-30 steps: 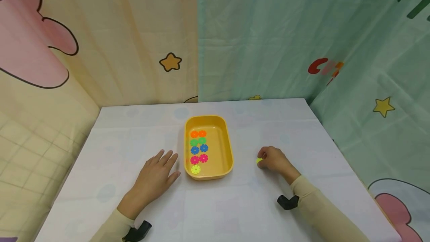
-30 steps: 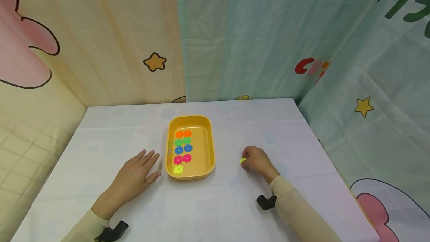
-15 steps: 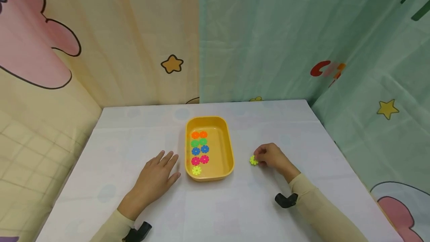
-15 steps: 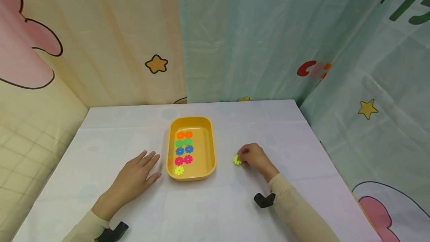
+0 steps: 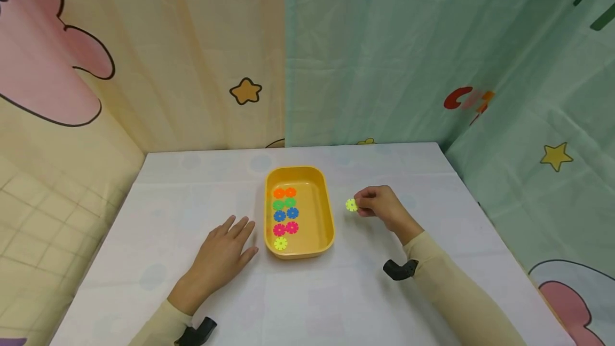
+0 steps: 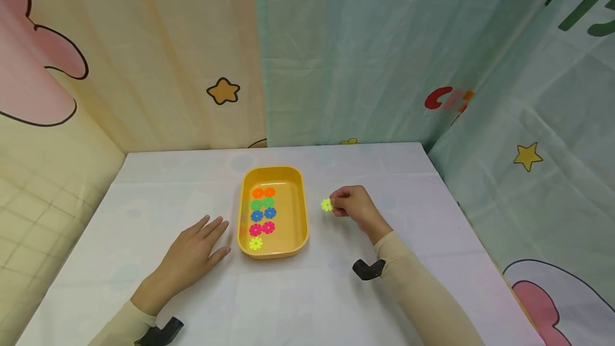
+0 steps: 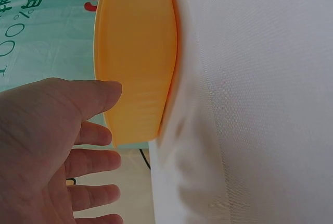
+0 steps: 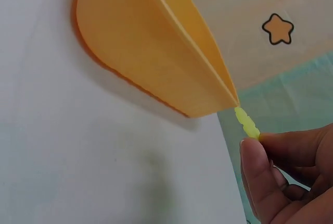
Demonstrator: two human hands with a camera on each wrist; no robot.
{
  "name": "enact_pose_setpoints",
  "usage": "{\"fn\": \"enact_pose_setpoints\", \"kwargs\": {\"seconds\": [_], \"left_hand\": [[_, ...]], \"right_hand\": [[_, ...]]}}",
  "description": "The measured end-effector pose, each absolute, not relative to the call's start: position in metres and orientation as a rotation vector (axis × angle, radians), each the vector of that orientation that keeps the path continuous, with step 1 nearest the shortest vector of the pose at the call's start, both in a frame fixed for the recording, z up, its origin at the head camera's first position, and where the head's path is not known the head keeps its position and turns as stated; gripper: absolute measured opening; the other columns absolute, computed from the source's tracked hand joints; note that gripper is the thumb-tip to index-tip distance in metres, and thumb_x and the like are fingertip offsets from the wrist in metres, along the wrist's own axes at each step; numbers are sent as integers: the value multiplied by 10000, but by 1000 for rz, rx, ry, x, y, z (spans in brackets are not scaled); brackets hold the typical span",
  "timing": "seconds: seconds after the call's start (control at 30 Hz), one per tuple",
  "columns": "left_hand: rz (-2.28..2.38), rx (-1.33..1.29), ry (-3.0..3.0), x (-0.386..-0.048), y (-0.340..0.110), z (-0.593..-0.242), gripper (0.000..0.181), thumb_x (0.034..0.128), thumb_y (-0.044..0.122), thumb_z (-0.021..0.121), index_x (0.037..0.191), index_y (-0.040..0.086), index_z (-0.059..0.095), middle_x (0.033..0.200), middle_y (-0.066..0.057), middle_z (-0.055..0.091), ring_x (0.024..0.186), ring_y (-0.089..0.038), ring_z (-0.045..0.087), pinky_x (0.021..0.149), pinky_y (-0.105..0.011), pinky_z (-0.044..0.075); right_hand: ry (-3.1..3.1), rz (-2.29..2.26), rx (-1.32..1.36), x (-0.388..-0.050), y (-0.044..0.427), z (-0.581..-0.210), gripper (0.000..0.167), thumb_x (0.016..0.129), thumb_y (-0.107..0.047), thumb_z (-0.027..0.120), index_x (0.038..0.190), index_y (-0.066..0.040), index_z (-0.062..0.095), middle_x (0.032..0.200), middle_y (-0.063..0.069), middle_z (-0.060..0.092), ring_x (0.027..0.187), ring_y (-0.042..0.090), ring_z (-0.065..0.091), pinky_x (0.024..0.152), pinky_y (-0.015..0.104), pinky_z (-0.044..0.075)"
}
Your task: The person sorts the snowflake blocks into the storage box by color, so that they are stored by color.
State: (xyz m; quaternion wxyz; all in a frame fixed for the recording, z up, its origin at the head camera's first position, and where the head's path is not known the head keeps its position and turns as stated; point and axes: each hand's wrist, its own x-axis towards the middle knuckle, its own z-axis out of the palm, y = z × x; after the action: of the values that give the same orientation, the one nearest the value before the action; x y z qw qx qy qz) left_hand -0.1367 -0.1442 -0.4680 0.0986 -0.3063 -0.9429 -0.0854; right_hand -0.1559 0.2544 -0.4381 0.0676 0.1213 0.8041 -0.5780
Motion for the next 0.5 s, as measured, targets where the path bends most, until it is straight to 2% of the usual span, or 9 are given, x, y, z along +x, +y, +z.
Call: {"fn": "enact_pose_setpoints", "kwargs": {"seconds": [0.2, 0.5], "left_hand": [[-256, -903, -2796, -136, -145, -469, 626, 890, 372, 785, 1383, 24, 619, 1418, -190, 605, 1340, -466, 513, 1005, -639, 476], [-261, -898, -2801, -136, -145, -469, 621, 892, 363, 784, 1379, 16, 618, 1421, -195, 601, 1343, -466, 508, 1008, -641, 471]], "right_hand": [[2416, -1796, 441, -164, 240, -428, 194, 998, -85, 652, 1144, 39, 682, 1085, 165, 691, 808, 187, 700, 760, 255, 610], [2382, -1834, 386, -174, 214, -415, 179, 999, -74, 648, 1135, 38, 685, 1077, 167, 683, 799, 173, 696, 771, 266, 612]]}}
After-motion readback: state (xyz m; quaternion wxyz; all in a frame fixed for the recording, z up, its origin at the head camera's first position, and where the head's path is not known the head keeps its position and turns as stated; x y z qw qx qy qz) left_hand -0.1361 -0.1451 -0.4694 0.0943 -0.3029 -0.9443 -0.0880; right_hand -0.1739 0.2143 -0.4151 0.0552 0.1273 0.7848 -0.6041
